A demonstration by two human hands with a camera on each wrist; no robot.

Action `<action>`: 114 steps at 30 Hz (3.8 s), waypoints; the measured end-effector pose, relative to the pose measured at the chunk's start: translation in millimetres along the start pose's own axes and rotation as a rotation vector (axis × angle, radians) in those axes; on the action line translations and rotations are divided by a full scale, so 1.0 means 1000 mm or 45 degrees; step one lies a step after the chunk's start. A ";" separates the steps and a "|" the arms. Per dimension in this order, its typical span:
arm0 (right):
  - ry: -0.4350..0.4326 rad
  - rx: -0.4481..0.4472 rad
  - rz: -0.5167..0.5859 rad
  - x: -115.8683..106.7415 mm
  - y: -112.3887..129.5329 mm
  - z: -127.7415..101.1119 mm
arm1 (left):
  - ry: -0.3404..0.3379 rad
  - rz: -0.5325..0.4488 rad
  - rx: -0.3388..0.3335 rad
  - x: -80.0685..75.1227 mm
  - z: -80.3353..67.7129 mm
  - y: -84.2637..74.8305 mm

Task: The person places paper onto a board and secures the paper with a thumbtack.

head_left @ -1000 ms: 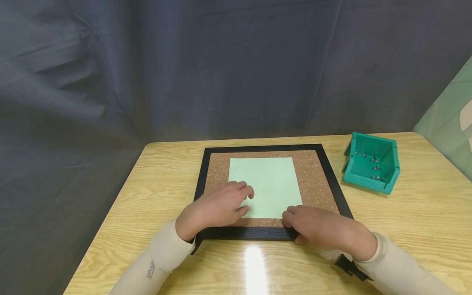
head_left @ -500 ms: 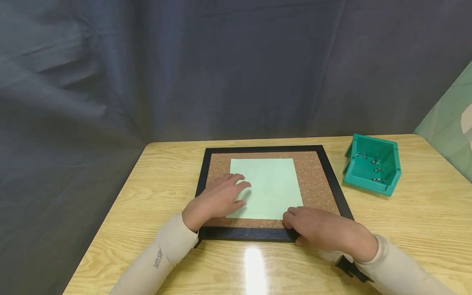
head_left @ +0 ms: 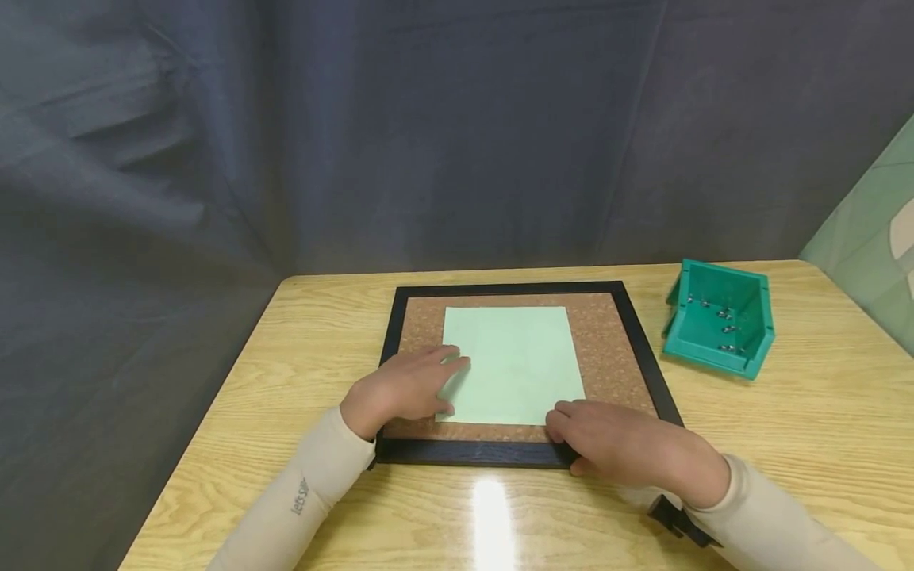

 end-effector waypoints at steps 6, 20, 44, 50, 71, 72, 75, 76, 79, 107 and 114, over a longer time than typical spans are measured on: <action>0.013 -0.001 -0.001 -0.001 0.000 0.000 | 0.031 -0.057 -0.031 -0.001 -0.001 0.009; 0.003 0.005 -0.002 -0.001 0.001 0.000 | 0.027 -0.012 -0.022 0.003 0.003 0.007; 0.081 0.059 0.015 0.001 0.002 0.003 | -0.073 -0.030 -0.075 0.008 0.007 0.001; 0.083 0.059 0.016 0.003 0.000 0.003 | -0.059 -0.015 -0.092 0.008 0.008 -0.001; 0.067 0.096 -0.022 0.004 0.002 0.000 | -0.145 -0.077 -0.078 0.002 0.016 -0.004; 0.065 0.095 -0.022 0.003 0.002 0.000 | -0.144 -0.080 -0.079 0.002 0.017 -0.004; 0.069 0.083 -0.021 0.003 0.002 0.001 | -0.142 -0.090 -0.082 0.002 0.017 -0.003; 0.070 0.075 -0.020 0.003 0.002 0.002 | -0.142 -0.090 -0.084 0.002 0.017 -0.003; 0.064 0.053 -0.009 0.001 0.001 0.004 | -0.142 -0.093 -0.091 0.002 0.017 -0.002; -0.493 0.483 -0.043 -0.055 -0.105 -0.041 | -0.141 -0.100 -0.063 0.004 0.015 -0.002; -0.538 0.676 -0.055 -0.059 -0.133 -0.072 | -0.111 -0.054 -0.043 0.003 0.019 -0.009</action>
Point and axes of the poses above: each hand's wrist, its own z-axis towards the middle knuckle, its own x-axis out of the palm, y = z × x, the point moved 3 cm from there along z, towards the middle knuckle, and after that the axes turned 8 degrees about -x, right-handed, at the moved point
